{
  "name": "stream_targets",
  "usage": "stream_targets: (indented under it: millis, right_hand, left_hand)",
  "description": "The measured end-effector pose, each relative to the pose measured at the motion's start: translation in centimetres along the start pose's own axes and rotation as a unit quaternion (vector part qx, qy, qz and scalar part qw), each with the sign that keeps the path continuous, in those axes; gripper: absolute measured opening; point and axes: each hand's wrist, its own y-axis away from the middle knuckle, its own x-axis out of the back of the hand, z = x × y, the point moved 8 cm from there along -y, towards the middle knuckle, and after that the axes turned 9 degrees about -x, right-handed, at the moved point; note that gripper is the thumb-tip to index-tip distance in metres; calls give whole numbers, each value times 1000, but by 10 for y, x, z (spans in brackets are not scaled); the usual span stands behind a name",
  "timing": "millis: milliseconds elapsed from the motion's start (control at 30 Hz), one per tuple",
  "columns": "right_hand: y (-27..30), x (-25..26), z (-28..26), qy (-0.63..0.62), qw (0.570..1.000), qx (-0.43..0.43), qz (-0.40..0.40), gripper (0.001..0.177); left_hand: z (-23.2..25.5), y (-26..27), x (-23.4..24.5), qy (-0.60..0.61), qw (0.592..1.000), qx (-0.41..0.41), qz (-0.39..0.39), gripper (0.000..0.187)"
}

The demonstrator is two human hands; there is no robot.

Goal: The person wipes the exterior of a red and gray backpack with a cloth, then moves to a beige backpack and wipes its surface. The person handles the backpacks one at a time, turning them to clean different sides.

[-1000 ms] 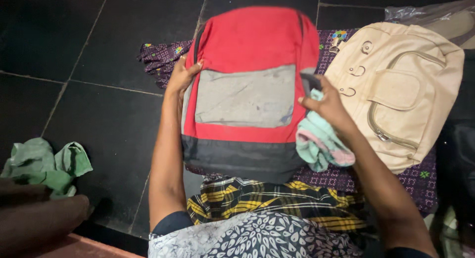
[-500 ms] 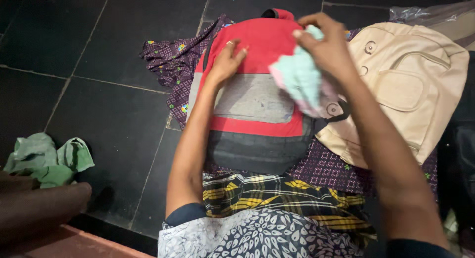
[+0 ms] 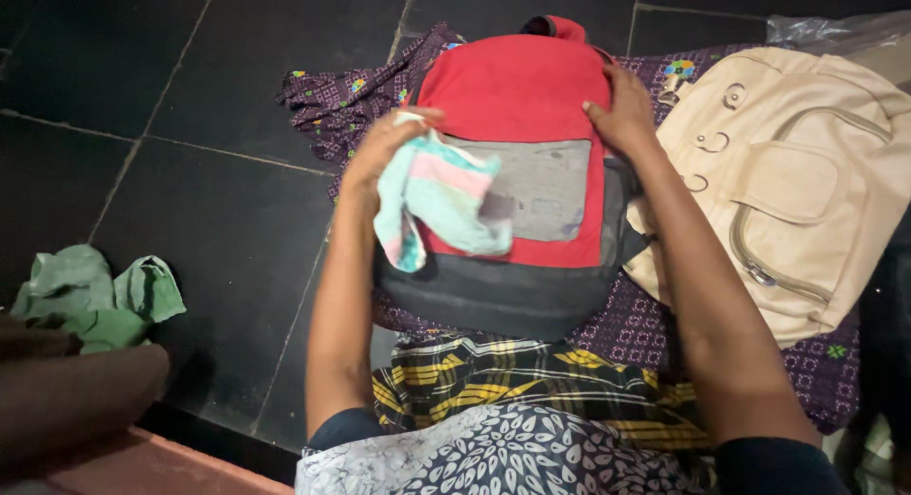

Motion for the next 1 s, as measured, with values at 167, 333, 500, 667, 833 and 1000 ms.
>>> stream_targets:
  millis: [167, 333, 500, 667, 833, 1000]
  right_hand:
    - [-1, -11, 24, -137, 985, -94, -41, 71]
    - [12, -15, 46, -348, 864, -344, -120, 79]
    - [14, 7, 30, -358, 850, -355, -154, 48]
    - [2, 48, -12, -408, 857, -279, -147, 42]
    - [-4, 80, -56, -408, 881, -191, -142, 49]
    - [-3, 76, -63, -432, 869, -184, -154, 47]
  left_hand:
    - [-23, 4, 74, -265, 943, 65, 188, 59]
    - [-16, -8, 52, -529, 840, -10, 121, 62]
    - [18, -24, -49, -469, 879, -81, 28, 60]
    - [77, -33, -160, -497, 854, -138, -73, 104]
    - [118, -34, -212, -589, 802, -75, -65, 127]
    - [96, -38, -255, -671, 735, -79, -58, 128]
